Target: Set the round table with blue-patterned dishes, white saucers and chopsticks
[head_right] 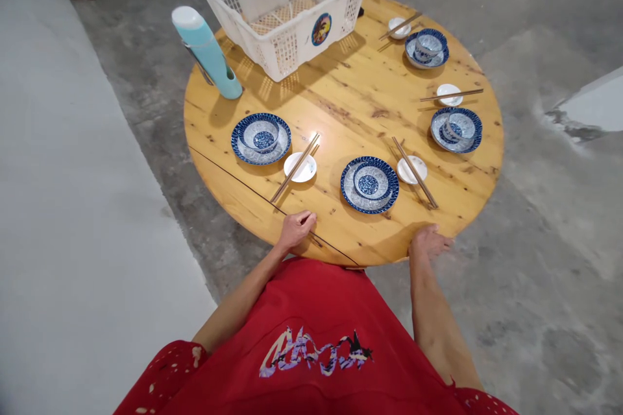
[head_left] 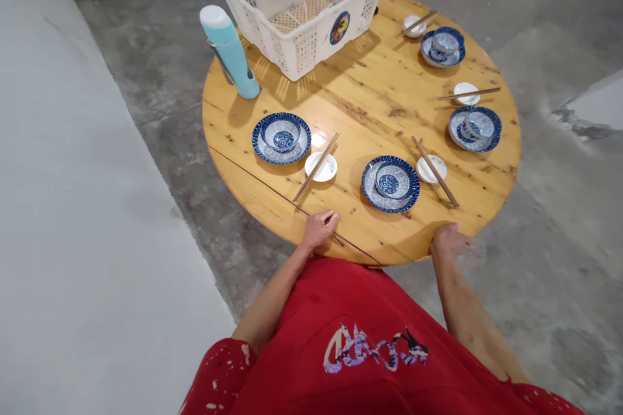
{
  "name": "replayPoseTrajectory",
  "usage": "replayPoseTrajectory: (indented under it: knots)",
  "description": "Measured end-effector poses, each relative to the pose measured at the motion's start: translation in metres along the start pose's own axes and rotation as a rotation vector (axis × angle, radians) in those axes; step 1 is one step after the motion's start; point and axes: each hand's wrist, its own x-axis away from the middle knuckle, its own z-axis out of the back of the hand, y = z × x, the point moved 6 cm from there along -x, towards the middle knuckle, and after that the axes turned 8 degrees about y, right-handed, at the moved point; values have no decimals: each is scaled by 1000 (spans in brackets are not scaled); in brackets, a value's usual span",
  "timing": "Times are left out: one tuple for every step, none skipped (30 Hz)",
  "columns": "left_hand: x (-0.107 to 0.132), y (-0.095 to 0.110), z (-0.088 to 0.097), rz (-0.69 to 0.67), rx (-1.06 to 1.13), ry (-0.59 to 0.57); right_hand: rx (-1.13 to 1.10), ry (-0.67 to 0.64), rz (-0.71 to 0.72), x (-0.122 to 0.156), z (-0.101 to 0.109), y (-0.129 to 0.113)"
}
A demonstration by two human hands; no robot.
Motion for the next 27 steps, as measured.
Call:
replayPoseTrajectory:
  knots:
    - [0,0,0,-2,2,0,3,-5,2,0,0,0]
    - [0,1,1,-2,5,2,9,-10,3,0,0,-1]
    - [0,1,1,-3,6,6,20,-12,3,1,0,-1]
    - [0,1,1,-3,8,10,32,-10,-1,1,1,-1]
    - [0,1,1,-3,9,13,39,-7,-2,1,1,-2]
    - [0,1,1,-3,9,16,40,-4,-6,1,2,-2]
    - [0,1,1,-3,8,16,37,-3,-11,1,2,-2]
    - [0,1,1,-3,7,14,29,-5,-14,2,2,-2]
    - [0,1,1,-3,6,14,18,-12,-15,2,2,-2]
    - [1,1,1,-2,5,15,5,-21,-13,2,2,-2]
    - [0,1,1,-2,4,15,-8,-27,-10,2,2,-1]
    - [0,1,1,-2,4,14,-21,-29,-7,2,2,-1]
    - [0,1,1,-2,5,13,-33,-29,-4,2,2,-1]
    - [0,1,0,-3,6,13,-42,-29,-5,2,2,-1]
    - [0,0,0,-3,7,12,-44,-27,-8,2,2,-1]
    - [0,0,0,-4,8,11,-41,-24,-13,2,2,-1]
    - [0,0,0,-4,8,12,-37,-21,-16,2,3,-1]
    - [0,0,0,-4,7,13,-31,-19,-17,2,3,-1]
    - [0,0,0,-4,7,14,-24,-19,-16,2,3,-2]
    - [0,0,0,-3,6,15,-19,-19,-15,2,2,-2]
    - [0,0,0,-1,5,16,-12,-19,-12,1,2,-2]
    - [0,0,0,0,5,16,-3,-18,-11,1,2,-2]
    - [0,0,0,2,5,15,8,-16,-8,1,1,-2]
    - [0,0,0,2,5,14,17,-15,-3,1,1,-2]
    - [0,0,0,0,7,14,22,-16,2,0,0,-1]
    - [0,0,0,-1,9,14,21,-18,5,0,0,-1]
    - [0,0,0,-2,11,14,17,-20,5,0,-1,-1]
